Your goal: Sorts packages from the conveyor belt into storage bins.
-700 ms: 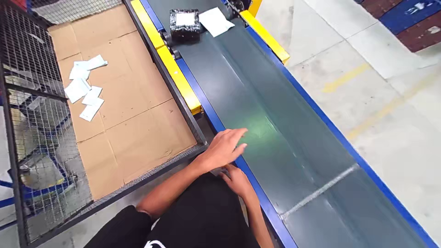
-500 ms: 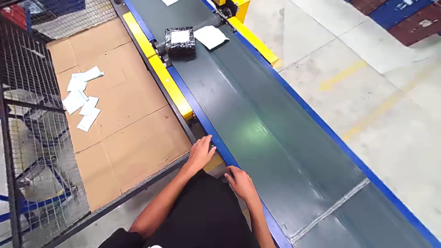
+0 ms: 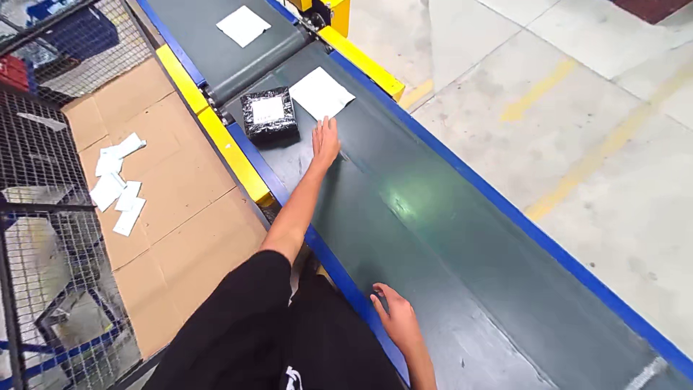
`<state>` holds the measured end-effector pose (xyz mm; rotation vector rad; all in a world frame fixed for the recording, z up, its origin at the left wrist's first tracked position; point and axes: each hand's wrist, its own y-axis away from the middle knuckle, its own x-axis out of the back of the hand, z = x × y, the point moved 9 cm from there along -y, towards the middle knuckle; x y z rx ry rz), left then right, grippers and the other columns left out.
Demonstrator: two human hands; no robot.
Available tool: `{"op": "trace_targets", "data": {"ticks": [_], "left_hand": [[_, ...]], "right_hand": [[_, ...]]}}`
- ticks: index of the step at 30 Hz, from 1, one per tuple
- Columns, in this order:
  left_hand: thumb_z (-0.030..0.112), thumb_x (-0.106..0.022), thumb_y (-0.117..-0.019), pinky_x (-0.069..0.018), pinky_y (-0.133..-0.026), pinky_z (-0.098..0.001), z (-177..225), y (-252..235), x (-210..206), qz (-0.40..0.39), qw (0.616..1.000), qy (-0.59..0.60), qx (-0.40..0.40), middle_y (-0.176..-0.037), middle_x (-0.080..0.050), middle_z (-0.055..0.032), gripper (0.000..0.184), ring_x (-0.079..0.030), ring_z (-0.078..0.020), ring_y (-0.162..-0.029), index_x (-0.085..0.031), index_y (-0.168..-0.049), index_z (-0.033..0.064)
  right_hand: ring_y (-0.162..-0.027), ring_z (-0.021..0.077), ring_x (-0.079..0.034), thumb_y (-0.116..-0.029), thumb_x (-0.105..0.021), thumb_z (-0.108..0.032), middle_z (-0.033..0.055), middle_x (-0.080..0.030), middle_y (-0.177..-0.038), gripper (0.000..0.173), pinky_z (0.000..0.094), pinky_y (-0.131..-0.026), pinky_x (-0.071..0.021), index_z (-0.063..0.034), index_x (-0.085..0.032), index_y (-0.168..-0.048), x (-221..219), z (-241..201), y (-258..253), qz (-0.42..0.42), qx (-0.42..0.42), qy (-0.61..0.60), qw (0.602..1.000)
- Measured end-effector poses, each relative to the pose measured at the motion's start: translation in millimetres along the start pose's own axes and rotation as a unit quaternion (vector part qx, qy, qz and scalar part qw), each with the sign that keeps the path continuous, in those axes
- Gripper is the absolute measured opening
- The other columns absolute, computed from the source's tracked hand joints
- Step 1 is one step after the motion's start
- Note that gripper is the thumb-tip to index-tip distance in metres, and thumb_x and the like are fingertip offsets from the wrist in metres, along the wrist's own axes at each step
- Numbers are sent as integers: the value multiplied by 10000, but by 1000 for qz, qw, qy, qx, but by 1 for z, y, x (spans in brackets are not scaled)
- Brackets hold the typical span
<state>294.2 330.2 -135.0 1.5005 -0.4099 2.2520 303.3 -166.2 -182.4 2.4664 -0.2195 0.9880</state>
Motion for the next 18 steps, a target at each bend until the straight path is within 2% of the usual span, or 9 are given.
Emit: {"op": "trace_targets", "data": {"ticks": [2,4,7,9,11,14,16,18], "left_hand": [[278,-760,-864,-287,-1176,-683,-9,-47,-24,-30,999,-28,8,-1615,-334,-281,789,-303,-504,-1488,-431,-1527,3],[450,-740,-867,-155,-1166,-775,-15,-82,-52,-78,995,-50,25,-1669,-211,-272,907,-154,-541,-1527,-352,-1588,58],[682,-526,-943,-102,-1126,-835,-9,-96,-84,-120,989,-56,59,-1708,-111,-225,908,-56,-537,-1545,-275,-1637,153],[734,-418,-956,-43,-1115,-853,18,-88,-107,-105,992,-69,20,-1717,-75,-211,901,-5,-536,-1549,-241,-1650,188],[705,-428,-975,-51,-1123,-848,60,-68,-124,-102,990,-68,-68,-1716,-118,-197,848,-43,-520,-1554,-302,-1633,186],[499,-543,-1016,-188,-1134,-804,128,-21,-131,-173,954,-84,-231,-1696,-225,-177,646,-177,-506,-1538,-424,-1579,204],[358,-585,-999,-281,-1116,-767,157,6,-134,-242,911,-121,-311,-1686,-196,-241,643,-202,-544,-1514,-397,-1587,176],[272,-662,-946,-319,-1091,-764,170,27,-135,-295,874,-145,-358,-1687,-140,-273,751,-197,-572,-1501,-334,-1609,141]], "right_hand": [[-985,289,-741,-980,-630,-265,116,-755,-1091,327,554,-860,-596,-57,-712,-1219,12,23,12,22,-10,0,1000],[-960,295,-745,-976,-642,-229,129,-757,-1066,309,548,-852,-600,-34,-714,-1205,28,43,22,42,-28,-5,999],[-921,300,-753,-955,-643,-160,156,-760,-1025,286,517,-852,-609,25,-712,-1162,48,61,25,78,-40,-35,996],[-902,283,-755,-954,-628,-144,158,-759,-1003,282,479,-844,-616,38,-706,-1154,53,67,16,86,-38,-55,994],[-865,268,-755,-954,-610,-167,139,-762,-971,295,472,-808,-620,23,-711,-1155,57,67,-3,88,-23,-50,995],[-844,259,-749,-961,-584,-213,104,-761,-960,311,501,-761,-617,-15,-719,-1160,63,52,-41,75,19,-19,997],[-904,254,-745,-980,-579,-245,92,-758,-1012,314,511,-796,-612,-46,-716,-1180,66,33,-69,65,49,2,997],[-983,283,-734,-994,-586,-250,107,-749,-1082,316,539,-847,-596,-54,-709,-1209,69,9,-93,59,70,15,996]]}}
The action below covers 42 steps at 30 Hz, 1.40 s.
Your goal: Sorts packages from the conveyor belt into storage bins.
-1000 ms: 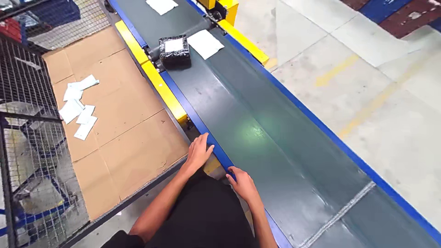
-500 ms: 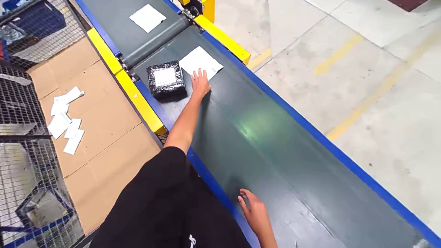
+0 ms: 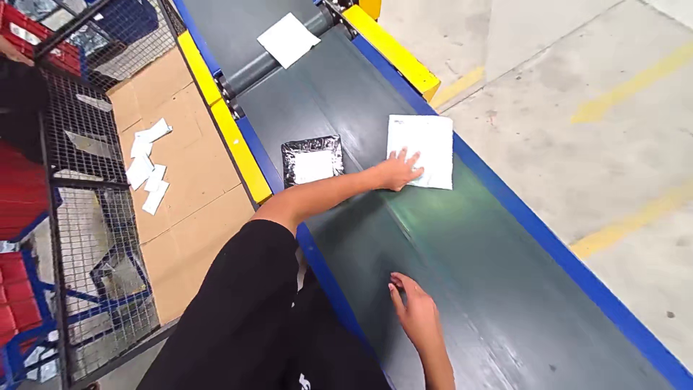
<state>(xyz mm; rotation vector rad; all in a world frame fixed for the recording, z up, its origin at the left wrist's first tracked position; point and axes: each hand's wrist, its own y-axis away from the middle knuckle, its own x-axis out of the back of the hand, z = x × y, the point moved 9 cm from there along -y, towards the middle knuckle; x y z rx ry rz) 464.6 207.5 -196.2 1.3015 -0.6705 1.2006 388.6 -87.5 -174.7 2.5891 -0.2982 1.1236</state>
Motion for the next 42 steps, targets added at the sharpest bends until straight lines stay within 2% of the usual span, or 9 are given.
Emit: {"op": "trace_targets", "data": {"ticks": [6,11,15,19,23,26,29,33,42], "left_hand": [[556,-787,-833,-329,-1047,-804,-34,3,29,68,988,104,92,-1535,-502,-141,591,-359,-459,-1463,-724,-1240,133],[553,-959,-585,-444,-996,-703,-90,16,26,194,888,221,353,-1555,-357,-308,1091,-396,-521,-1384,-527,-1450,49],[376,-1035,-389,-464,-987,-687,-111,11,13,125,834,273,463,-1510,-331,-385,1510,-414,-566,-1331,-216,-1631,118],[246,-1011,-531,-529,-946,-649,-103,8,18,103,874,317,353,-1265,-615,-312,1176,-616,-476,-1189,-367,-1482,-2],[163,-943,-684,-426,-1100,-637,-164,44,48,81,954,218,190,-1350,-596,-304,916,-555,-462,-1297,-486,-1456,-22],[290,-900,-765,-388,-1089,-697,-260,86,69,85,946,145,277,-1349,-563,-358,691,-495,-527,-1320,-625,-1289,-66],[612,-910,-622,-347,-1066,-760,-310,113,61,87,881,155,439,-1589,-309,-301,1035,-297,-529,-1454,-576,-1395,10],[659,-919,-554,-273,-1122,-769,-288,99,29,65,852,192,482,-1646,-128,-350,1359,-179,-566,-1497,-321,-1560,-33],[552,-949,-598,-362,-1125,-687,-158,88,14,161,871,264,383,-1491,-417,-387,1391,-442,-518,-1382,-179,-1570,-77]], "right_hand": [[-1145,328,-670,-1002,-588,-402,152,-678,-1277,503,556,-949,-553,-43,-615,-1353,11,-50,-52,84,-20,-45,995],[-1255,383,-583,-889,-671,-626,225,-510,-1480,890,599,-986,-509,-18,-444,-1499,1,-55,-80,87,-131,-105,982],[-1304,394,-555,-753,-731,-746,210,-510,-1491,1111,627,-997,-490,-56,-384,-1553,-10,-42,-75,46,-222,-77,971],[-1205,418,-599,-607,-870,-675,216,-612,-1352,1187,666,-950,-487,-40,-432,-1509,4,-12,-49,22,-284,-97,954],[-1191,408,-604,-511,-908,-660,219,-632,-1309,1220,641,-973,-486,-31,-484,-1466,17,31,-7,-12,-318,-124,940],[-1157,435,-605,-443,-939,-652,262,-611,-1291,1305,653,-940,-497,-42,-455,-1490,14,51,24,-69,-352,-132,924],[-1033,349,-674,-486,-942,-589,205,-677,-1161,1208,580,-871,-558,-45,-462,-1452,2,66,48,-85,-372,-196,903],[-982,282,-696,-636,-904,-516,152,-708,-1080,901,528,-856,-579,-56,-573,-1336,-9,75,74,-49,-394,-283,873],[-1299,384,-510,-561,-960,-507,265,-380,-1522,1069,526,-982,-518,-76,-499,-1423,-7,52,150,84,-469,-282,833]]}}
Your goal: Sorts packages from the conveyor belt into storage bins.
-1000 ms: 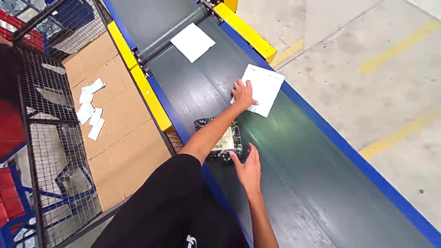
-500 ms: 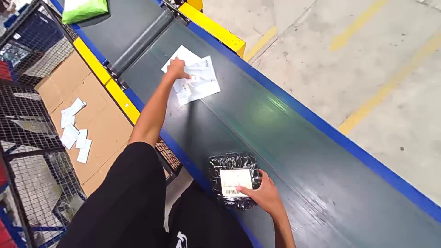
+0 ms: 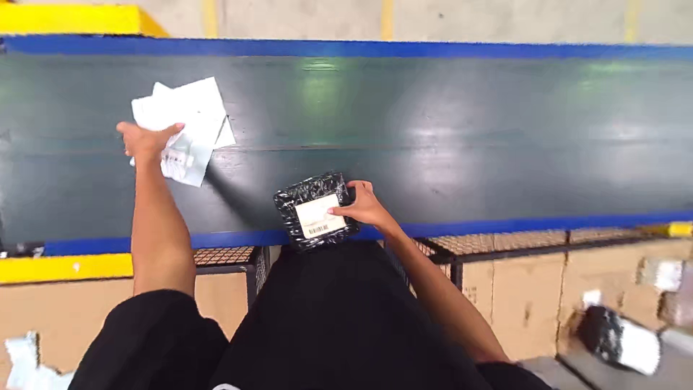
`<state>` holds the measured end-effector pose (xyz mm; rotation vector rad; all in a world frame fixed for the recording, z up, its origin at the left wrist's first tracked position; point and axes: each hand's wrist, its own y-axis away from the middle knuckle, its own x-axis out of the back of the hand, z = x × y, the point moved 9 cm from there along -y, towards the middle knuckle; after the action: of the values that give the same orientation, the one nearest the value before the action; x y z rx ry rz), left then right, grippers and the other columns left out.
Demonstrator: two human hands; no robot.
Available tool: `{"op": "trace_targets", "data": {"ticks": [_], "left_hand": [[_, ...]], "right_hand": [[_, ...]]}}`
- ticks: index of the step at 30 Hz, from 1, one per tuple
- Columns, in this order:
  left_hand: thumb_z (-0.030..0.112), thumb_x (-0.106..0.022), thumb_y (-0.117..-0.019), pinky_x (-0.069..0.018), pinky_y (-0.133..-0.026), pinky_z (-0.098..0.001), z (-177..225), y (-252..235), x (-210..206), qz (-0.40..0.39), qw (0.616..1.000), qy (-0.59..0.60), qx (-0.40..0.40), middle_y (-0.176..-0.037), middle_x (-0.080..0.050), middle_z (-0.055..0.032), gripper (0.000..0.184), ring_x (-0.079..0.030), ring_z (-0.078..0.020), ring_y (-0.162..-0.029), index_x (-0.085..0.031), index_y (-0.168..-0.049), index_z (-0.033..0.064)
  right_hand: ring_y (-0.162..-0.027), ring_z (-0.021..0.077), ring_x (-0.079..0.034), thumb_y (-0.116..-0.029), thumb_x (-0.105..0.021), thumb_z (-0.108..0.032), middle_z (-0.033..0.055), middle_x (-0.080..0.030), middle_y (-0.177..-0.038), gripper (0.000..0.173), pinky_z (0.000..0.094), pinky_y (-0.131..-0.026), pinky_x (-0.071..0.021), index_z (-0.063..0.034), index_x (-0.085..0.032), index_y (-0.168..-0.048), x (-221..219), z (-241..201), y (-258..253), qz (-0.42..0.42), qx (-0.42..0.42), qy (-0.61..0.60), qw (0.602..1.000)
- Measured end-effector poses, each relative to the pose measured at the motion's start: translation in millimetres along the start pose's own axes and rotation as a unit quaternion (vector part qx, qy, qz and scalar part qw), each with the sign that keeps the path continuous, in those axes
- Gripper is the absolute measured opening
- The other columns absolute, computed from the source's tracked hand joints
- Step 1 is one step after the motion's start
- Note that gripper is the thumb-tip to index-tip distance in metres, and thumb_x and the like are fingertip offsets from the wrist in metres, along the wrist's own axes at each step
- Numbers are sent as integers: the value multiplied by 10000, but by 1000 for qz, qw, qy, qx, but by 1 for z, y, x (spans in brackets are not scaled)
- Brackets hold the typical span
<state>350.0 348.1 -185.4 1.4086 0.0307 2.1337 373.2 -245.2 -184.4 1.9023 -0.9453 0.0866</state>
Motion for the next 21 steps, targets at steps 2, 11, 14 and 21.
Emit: {"op": "trace_targets", "data": {"ticks": [2,11,14,21], "left_hand": [[441,-973,-629,-428,-1137,-564,1,30,-20,-47,996,70,-17,-1521,-412,-328,1382,-480,-412,-1386,-104,-1591,-39],[242,-477,-1095,-610,-914,-391,4,276,-123,-355,837,416,-12,-1161,-707,-83,380,-708,-161,-1026,-463,-1413,34],[231,-392,-1100,-608,-914,-348,12,337,-144,-412,759,504,-14,-1103,-727,-14,282,-707,-110,-1020,-553,-1281,85],[228,-328,-1116,-601,-918,-263,54,399,-157,-515,753,405,-67,-1090,-743,77,283,-710,-35,-1024,-546,-1275,142]], "right_hand": [[-1284,359,-541,-557,-941,-546,222,-481,-1470,1108,550,-1011,-501,-89,-488,-1459,-7,19,13,25,13,-34,999],[-1365,448,-440,-675,-875,-577,280,-423,-1517,1113,596,-1099,-418,-56,-420,-1546,-30,67,58,170,32,-174,969],[-1408,454,-394,-719,-887,-481,275,-349,-1580,1028,588,-1130,-398,-56,-437,-1540,-31,82,82,216,60,-226,948],[-1255,338,-595,-839,-832,-156,264,-477,-1492,1011,505,-1041,-513,-152,-205,-1631,-38,153,147,125,52,-553,822]]}}
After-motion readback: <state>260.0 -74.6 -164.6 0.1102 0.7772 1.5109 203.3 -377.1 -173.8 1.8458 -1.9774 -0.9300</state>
